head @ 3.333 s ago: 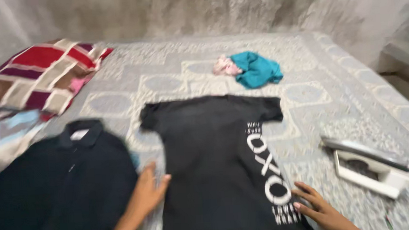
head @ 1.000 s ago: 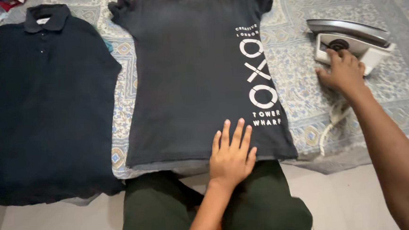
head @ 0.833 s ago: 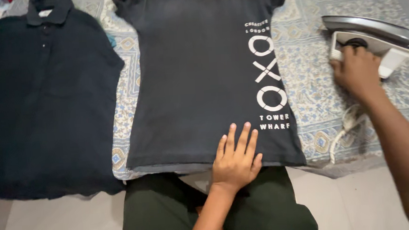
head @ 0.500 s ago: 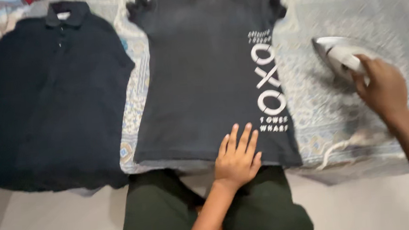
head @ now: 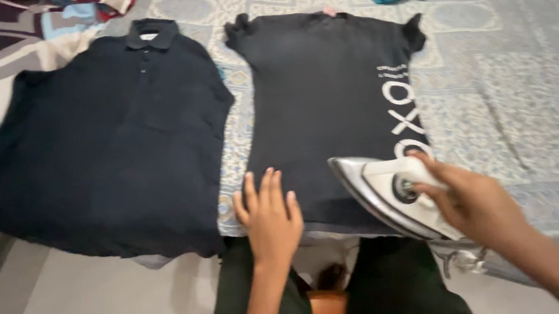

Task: The person irons a dark blue long-sleeved shirt and a black t-shirt on a bed. They smooth the fabric with their hands, use an iron to press the garments, and flip the shirts over to iron the other side.

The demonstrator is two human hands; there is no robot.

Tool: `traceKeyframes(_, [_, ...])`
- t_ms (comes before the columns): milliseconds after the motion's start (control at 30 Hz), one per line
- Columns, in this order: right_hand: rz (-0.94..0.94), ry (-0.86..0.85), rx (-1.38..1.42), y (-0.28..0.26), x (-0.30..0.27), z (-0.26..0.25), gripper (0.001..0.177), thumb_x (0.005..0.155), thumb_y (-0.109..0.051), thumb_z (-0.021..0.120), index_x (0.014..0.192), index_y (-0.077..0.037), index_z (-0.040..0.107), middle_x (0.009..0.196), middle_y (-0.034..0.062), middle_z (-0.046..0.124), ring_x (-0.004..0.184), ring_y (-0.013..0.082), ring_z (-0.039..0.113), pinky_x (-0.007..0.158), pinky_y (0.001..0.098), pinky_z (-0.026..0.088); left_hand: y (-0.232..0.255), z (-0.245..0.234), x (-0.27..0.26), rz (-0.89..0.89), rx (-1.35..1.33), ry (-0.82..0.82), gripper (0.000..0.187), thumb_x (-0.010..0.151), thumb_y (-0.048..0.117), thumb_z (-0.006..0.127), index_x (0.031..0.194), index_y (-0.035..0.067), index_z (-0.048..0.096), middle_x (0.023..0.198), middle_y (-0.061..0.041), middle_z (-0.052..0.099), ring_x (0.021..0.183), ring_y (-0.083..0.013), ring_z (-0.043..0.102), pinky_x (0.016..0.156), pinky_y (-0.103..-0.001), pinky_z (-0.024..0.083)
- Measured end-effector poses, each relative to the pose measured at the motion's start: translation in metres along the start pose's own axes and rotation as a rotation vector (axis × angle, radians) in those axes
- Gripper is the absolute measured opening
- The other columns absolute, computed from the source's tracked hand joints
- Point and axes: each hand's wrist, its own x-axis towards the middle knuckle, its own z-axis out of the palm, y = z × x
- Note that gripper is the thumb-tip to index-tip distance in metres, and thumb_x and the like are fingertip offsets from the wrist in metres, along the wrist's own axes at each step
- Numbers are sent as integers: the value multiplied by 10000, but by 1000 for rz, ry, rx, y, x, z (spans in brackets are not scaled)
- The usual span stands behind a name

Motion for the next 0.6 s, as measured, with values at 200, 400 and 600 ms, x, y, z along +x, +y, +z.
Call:
traceKeyframes(200, [-283,83,93,-101,59,48,578,886,-256,681,1431,-113,552,946,169,703,705,349,679,567,415,533,-49,-9,-3,-115,-97,9,312,986,194,547,1246,84,681,1376,-42,642,1389,-293,527,1189,-453,350])
traceKeyframes(400, [-90,-50,-105,-154,89,70,564,917,-339,637,1436,-130,566,815,104,694,677,323,693,551,434,538,-47,-7,-3,-97,-22,31,436,869,148,537,1277,77,673,1470,-85,584,1379,-288,507,1132,-479,337])
traceKeyframes(600, [-146,163,-235,-174,107,93,440,986,-311,596,1368,-92,593,806,108,664,661,290,689,569,424,543,-45,-2,-5,-130,-19,29,447,847,140,532,1267,75,669,1487,-65,581,1387,-266,511,1131,-460,341])
